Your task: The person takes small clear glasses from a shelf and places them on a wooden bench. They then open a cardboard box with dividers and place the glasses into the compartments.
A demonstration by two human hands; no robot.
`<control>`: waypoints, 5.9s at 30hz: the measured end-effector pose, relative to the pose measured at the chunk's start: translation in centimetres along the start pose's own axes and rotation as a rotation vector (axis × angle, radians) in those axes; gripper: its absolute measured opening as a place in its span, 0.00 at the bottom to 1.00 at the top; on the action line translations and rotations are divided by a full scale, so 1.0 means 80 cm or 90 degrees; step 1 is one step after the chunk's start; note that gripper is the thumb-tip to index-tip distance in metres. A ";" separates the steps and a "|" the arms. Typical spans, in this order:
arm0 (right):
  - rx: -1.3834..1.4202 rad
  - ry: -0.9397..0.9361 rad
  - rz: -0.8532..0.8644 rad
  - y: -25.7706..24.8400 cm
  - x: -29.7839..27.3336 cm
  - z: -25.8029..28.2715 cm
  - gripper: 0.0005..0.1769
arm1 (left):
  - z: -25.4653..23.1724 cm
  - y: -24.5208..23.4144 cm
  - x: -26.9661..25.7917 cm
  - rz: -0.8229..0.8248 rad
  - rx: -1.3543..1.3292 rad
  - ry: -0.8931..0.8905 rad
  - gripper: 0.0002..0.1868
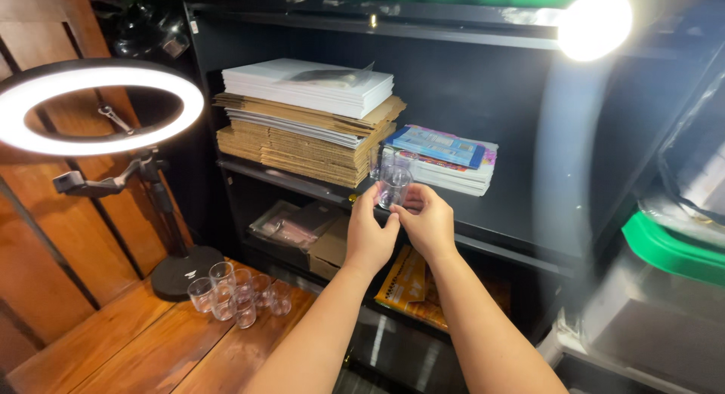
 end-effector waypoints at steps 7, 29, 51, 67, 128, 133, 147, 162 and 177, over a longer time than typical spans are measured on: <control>0.079 -0.001 0.073 0.076 -0.059 0.009 0.29 | 0.039 -0.093 -0.048 -0.110 0.047 0.002 0.36; 0.131 0.204 0.230 0.299 -0.294 -0.163 0.30 | 0.287 -0.244 -0.253 -0.144 0.116 -0.213 0.39; 0.191 0.294 0.289 0.373 -0.330 -0.225 0.38 | 0.395 -0.271 -0.262 -0.098 0.009 -0.364 0.35; 0.168 0.274 0.273 0.371 -0.332 -0.220 0.40 | 0.377 -0.274 -0.256 -0.061 -0.009 -0.333 0.37; -0.169 0.093 -0.102 -0.035 0.121 -0.104 0.43 | 0.027 0.060 0.102 0.196 0.121 -0.115 0.26; -0.264 0.152 -0.061 -0.020 0.139 -0.124 0.46 | 0.049 0.089 0.109 0.181 0.178 -0.133 0.28; -0.350 0.144 0.028 0.008 0.170 -0.178 0.33 | 0.032 0.096 0.107 0.167 0.225 -0.255 0.30; -0.306 0.153 0.119 0.002 0.126 -0.089 0.35 | 0.013 0.080 0.104 0.213 0.211 -0.249 0.35; -0.156 0.134 0.090 0.001 0.129 -0.109 0.33 | 0.021 0.077 0.098 0.235 0.199 -0.233 0.37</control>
Point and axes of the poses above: each hand's wrist, its own x-axis towards the middle knuckle, its own y-axis out of the palm, z = x × y, the point moved 4 cm from there along x, towards the middle knuckle, and after that the axes turned 2 degrees about -y, right-handed, at the moved point
